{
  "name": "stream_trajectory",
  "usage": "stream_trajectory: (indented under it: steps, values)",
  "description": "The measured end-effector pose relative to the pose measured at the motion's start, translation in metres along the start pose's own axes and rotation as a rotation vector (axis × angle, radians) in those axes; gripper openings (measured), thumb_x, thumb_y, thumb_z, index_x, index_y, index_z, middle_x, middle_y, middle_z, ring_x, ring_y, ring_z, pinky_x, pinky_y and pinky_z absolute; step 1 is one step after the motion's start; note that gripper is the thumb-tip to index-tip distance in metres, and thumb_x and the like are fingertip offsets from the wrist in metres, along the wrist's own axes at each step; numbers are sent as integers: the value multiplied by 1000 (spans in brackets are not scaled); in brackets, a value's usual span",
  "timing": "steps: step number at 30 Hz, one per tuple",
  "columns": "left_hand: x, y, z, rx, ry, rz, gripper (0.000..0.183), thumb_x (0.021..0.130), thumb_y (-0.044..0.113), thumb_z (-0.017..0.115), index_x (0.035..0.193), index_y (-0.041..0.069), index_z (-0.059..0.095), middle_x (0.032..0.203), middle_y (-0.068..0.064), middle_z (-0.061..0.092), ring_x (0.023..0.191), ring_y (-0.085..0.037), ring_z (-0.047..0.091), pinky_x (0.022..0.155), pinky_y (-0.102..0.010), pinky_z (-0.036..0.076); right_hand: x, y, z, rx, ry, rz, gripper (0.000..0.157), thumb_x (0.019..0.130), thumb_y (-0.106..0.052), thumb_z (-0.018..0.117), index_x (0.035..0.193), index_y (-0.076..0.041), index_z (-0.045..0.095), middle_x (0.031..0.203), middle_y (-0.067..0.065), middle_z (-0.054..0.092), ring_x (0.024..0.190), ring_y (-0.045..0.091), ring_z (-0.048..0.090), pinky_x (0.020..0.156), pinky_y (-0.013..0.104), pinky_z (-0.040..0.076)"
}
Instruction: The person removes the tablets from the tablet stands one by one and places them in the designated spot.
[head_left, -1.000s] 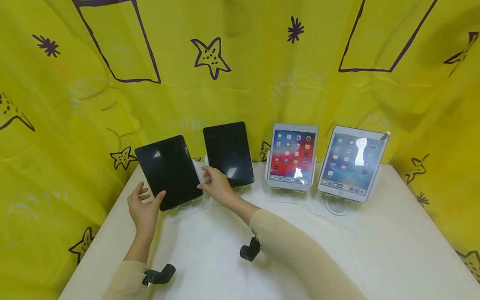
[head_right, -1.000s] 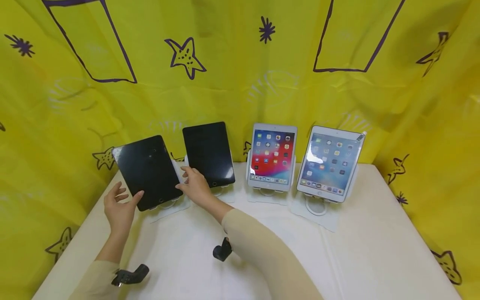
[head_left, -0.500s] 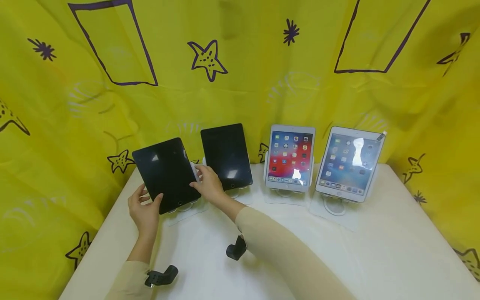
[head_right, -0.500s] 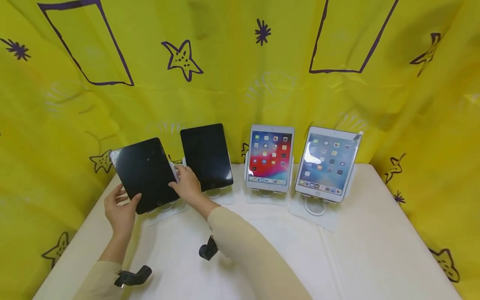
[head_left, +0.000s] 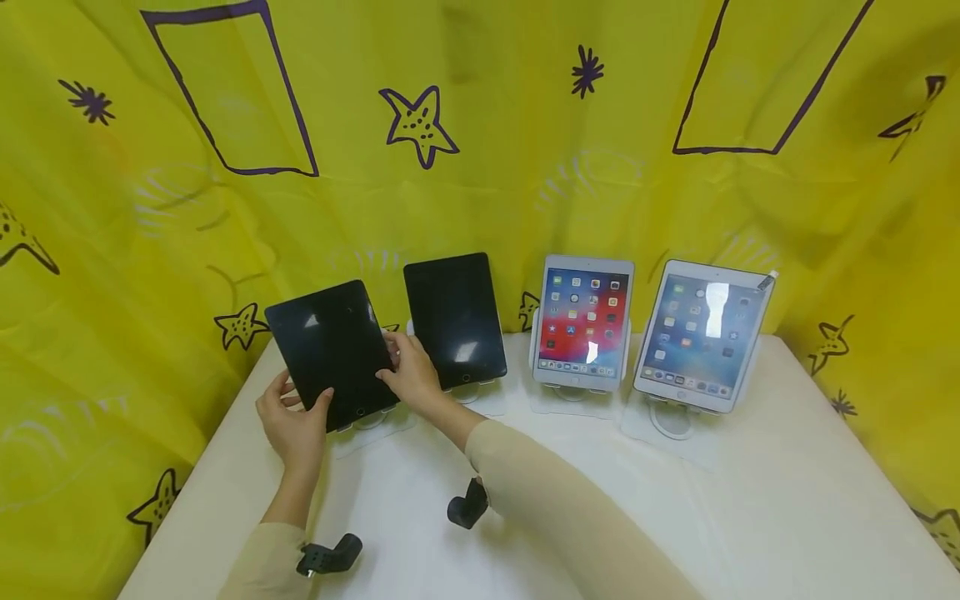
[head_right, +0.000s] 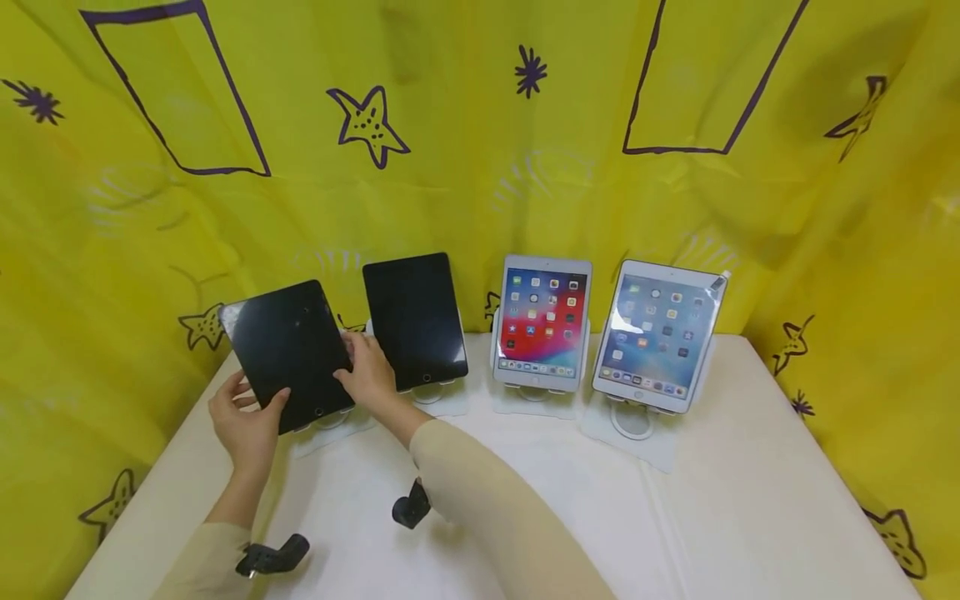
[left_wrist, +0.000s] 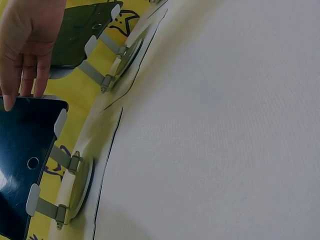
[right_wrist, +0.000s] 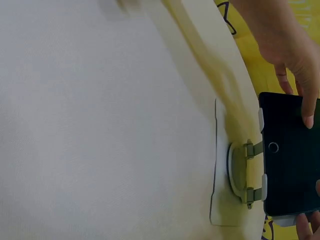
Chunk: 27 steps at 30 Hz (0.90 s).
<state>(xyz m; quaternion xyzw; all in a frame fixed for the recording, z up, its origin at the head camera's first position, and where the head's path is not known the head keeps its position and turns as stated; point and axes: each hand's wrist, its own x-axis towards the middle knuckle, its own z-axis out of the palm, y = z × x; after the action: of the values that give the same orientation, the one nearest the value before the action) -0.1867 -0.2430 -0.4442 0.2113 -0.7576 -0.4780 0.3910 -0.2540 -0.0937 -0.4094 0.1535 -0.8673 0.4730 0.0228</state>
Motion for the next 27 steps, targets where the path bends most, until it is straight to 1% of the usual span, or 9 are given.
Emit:
stream_trajectory:
  steps: [3, 5, 7, 9, 12, 16, 19, 22, 27]
  values:
    - [-2, -2, -1, 13, -10, 21, 63, 71, 2, 80, 127, 4, 52, 104, -8, 47, 84, -2, 40, 67, -7, 37, 0, 0, 3, 30, 34, 15, 50, 81, -8, 73, 127, -16, 54, 109, 2, 57, 92, 14, 60, 73, 23, 48]
    - [-2, -3, -2, -4, -9, 25, 63, 71, -1, 79, 127, 3, 51, 104, -9, 47, 84, -1, 41, 68, -7, 37, 0, -2, 5, 60, 56, 28, 47, 81, -7, 74, 124, -15, 56, 106, 3, 58, 91, 16, 62, 73, 24, 49]
    - [-2, -3, -3, -29, -12, 22, 63, 71, -4, 79, 127, 2, 50, 102, -4, 46, 84, -1, 41, 68, -8, 37, 1, -3, 6, 91, 74, 45, 45, 80, -6, 74, 121, -15, 57, 103, 3, 60, 89, 17, 63, 73, 25, 49]
    - [-2, -3, -3, -54, -21, 11, 64, 71, -6, 78, 127, 2, 49, 100, 4, 44, 84, -1, 42, 68, -9, 38, 2, -4, 7, 113, 90, 60, 44, 78, -6, 75, 118, -14, 58, 100, 4, 60, 87, 17, 63, 73, 25, 49]
    - [0, -1, -3, -70, -43, 2, 64, 72, -6, 77, 127, 1, 47, 99, 11, 40, 84, -1, 42, 68, -10, 38, 3, -4, 6, 113, 112, 64, 42, 78, -7, 76, 115, -14, 58, 96, 3, 60, 82, 16, 61, 71, 24, 47]
    - [2, 0, -4, -77, -54, 14, 61, 73, -4, 77, 126, 0, 47, 98, 11, 41, 82, -1, 42, 67, -9, 39, 3, -2, 5, 98, 130, 22, 40, 78, -9, 77, 113, -14, 58, 93, 2, 61, 77, 13, 58, 67, 22, 45]
    - [4, 0, -5, -79, -58, 41, 59, 75, -3, 76, 126, 0, 48, 97, 7, 43, 81, 0, 43, 66, -5, 39, 3, 1, 4, 115, 133, -13, 40, 77, -10, 77, 112, -13, 59, 93, 2, 61, 75, 13, 60, 66, 19, 47]
    - [5, 1, -8, -74, -74, 67, 57, 76, -1, 76, 126, -2, 48, 97, 5, 44, 80, 1, 44, 66, -3, 39, 3, 3, 3, 140, 135, -27, 39, 76, -9, 78, 111, -12, 60, 92, 2, 62, 74, 12, 61, 65, 18, 48]
    - [8, 9, -13, -57, -109, 75, 52, 81, 5, 73, 125, -2, 47, 101, -3, 50, 81, 5, 46, 71, -2, 41, 5, 1, -3, 174, 130, -60, 40, 74, -8, 80, 109, -9, 61, 88, 5, 62, 72, 16, 65, 65, 19, 50]
